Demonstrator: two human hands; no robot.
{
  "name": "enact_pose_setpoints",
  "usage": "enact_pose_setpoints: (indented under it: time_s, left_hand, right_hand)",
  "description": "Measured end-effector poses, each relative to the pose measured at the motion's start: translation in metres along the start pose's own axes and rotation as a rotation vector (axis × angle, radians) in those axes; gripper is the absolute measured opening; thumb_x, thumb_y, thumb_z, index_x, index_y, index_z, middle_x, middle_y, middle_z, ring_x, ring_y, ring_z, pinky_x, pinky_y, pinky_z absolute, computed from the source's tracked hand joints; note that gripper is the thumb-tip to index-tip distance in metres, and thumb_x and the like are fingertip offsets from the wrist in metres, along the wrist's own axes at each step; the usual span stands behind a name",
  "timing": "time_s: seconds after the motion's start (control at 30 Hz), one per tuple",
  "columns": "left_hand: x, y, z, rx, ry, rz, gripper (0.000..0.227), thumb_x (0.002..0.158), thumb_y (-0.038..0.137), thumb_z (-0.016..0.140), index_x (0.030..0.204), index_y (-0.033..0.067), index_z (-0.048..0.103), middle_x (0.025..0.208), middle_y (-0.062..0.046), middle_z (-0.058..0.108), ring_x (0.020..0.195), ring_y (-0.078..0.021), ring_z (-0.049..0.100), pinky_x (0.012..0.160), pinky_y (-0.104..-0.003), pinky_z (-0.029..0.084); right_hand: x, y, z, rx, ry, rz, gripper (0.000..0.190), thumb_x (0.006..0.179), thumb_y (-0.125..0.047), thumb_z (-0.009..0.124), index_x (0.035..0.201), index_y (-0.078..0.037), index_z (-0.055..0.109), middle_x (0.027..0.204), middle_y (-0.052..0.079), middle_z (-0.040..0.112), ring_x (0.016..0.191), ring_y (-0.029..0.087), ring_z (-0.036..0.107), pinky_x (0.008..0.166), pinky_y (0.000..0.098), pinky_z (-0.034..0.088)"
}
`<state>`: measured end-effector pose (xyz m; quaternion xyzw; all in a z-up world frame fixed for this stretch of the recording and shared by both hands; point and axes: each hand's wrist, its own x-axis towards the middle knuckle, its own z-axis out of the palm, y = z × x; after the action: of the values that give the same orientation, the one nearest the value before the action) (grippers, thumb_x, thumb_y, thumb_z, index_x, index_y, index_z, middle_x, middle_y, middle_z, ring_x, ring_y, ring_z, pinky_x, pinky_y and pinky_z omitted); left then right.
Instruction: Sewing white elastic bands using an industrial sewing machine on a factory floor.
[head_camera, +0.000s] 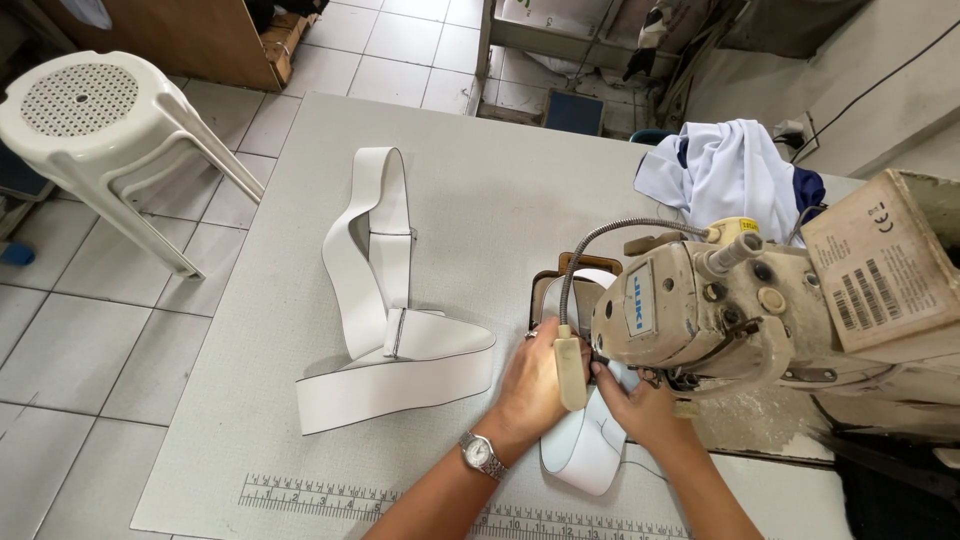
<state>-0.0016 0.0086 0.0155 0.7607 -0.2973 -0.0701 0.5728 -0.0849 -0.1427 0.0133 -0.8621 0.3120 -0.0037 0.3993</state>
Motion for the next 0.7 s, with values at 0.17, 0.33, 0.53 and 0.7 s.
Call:
enact_pose_setpoints:
  time_s: [0.17,0.33,0.53,0.7]
  left_hand:
    - [0.0,-0.006,0.004,0.056,-0.01,-0.024,0.022,0.09,0.016,0.069,0.092,0.0065,0.049,0.078,-0.011,0.065,0.069,-0.0357,0.07,0.06,-0.047,0.055]
    - [0.0,-0.004,0.001,0.013,-0.001,0.009,0.023,0.089,0.013,0.071,0.089,0.0063,0.048,0.077,-0.012,0.065,0.066,-0.0345,0.07,0.058,-0.046,0.055]
    - [0.0,-0.002,0.0,0.007,-0.016,-0.024,0.021,0.088,0.011,0.069,0.088,0.0064,0.048,0.076,-0.013,0.065,0.065,-0.0367,0.07,0.057,-0.046,0.054]
    - [0.0,-0.001,0.0,0.006,-0.014,-0.036,0.022,0.089,0.013,0.069,0.089,0.0075,0.048,0.075,-0.012,0.063,0.063,-0.0368,0.069,0.057,-0.047,0.053]
  right_hand:
    - [-0.006,-0.008,0.0,-0.006,0.027,-0.008,0.059,0.087,-0.05,0.061,0.132,-0.013,0.069,0.139,0.005,0.069,0.143,0.02,0.051,0.123,0.032,0.032]
    - [-0.008,-0.017,-0.002,-0.124,-0.001,0.085,0.052,0.089,-0.055,0.056,0.111,-0.013,0.079,0.114,0.002,0.08,0.127,0.017,0.065,0.111,0.0276,0.044]
    - [-0.013,-0.033,-0.006,-0.241,-0.074,0.295,0.055,0.09,-0.063,0.051,0.093,-0.016,0.079,0.089,0.004,0.079,0.108,0.021,0.071,0.096,0.0292,0.049]
    - [-0.007,-0.014,0.001,-0.218,-0.02,0.19,0.057,0.089,-0.061,0.052,0.107,-0.016,0.081,0.107,0.0,0.083,0.123,0.017,0.067,0.108,0.0267,0.046]
